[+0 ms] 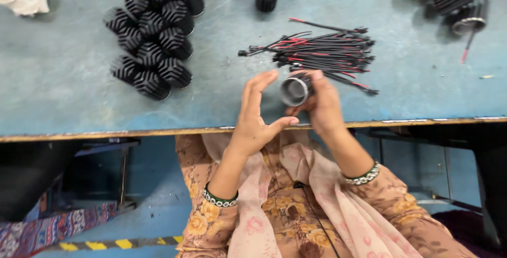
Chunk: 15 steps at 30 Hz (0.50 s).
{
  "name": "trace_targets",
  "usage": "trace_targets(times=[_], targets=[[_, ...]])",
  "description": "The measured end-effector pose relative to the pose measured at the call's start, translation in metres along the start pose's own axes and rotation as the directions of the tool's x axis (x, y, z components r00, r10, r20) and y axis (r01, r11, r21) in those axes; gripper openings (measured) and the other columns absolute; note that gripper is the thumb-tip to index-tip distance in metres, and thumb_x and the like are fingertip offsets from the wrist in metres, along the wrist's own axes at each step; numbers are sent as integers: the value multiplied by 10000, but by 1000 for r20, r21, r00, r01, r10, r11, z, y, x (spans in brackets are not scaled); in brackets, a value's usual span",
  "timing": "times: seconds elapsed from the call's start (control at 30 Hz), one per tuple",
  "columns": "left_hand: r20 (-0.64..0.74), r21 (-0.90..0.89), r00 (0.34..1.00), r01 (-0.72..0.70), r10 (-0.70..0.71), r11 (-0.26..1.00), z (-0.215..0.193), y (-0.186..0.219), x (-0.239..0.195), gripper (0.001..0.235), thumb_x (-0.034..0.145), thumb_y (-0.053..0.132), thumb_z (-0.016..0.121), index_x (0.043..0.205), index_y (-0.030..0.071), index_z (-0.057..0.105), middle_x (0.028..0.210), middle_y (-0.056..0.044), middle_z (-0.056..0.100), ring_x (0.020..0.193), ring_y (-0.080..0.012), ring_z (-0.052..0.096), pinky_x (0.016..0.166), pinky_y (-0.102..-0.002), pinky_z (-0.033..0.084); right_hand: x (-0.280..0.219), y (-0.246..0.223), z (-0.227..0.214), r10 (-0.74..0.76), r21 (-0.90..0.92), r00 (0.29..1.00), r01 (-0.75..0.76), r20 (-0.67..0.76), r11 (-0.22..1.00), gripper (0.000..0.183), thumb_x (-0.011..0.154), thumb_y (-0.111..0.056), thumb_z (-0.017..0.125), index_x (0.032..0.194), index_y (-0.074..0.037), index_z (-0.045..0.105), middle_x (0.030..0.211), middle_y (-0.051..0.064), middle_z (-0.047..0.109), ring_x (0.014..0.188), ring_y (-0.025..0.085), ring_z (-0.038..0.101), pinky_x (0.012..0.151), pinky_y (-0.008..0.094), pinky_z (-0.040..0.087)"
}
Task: The person is assembling electronic components by inserting wires into heat sinks with a thin probe tool and organizing the completed units on a factory assembly table.
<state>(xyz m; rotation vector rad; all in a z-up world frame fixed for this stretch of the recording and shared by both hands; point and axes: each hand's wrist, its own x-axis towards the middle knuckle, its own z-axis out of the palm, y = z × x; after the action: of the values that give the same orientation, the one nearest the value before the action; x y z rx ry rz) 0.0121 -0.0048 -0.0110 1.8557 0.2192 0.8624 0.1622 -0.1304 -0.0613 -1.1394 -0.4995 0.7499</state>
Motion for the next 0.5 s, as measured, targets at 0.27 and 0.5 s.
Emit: trace_targets(times=[0.27, 0.5], targets=[[-33, -643, 953, 210, -300, 737, -5, -58, -5, 586, 864, 145, 879, 1324, 15, 541, 1303, -120, 661, 1191, -206, 625, 1084, -366, 510, 26, -36, 0, -215, -808, 970, 213, 111, 549, 271, 1007, -280, 647, 1107, -52, 755, 927, 67, 764, 834, 176, 716, 762, 363, 567], [-24, -829, 936, 178, -352, 530, -8, -68, 0, 560, 916, 176, 836, 1349, -25, 543, 1298, -167, 660, 1213, -258, 650, 1095, -375, 516, 123, -73, -60, -384, -863, 779, 394, 496, -316, 152, 869, -204, 812, 1002, -138, 782, 995, 38, 652, 963, 271, 622, 801, 416, 472]])
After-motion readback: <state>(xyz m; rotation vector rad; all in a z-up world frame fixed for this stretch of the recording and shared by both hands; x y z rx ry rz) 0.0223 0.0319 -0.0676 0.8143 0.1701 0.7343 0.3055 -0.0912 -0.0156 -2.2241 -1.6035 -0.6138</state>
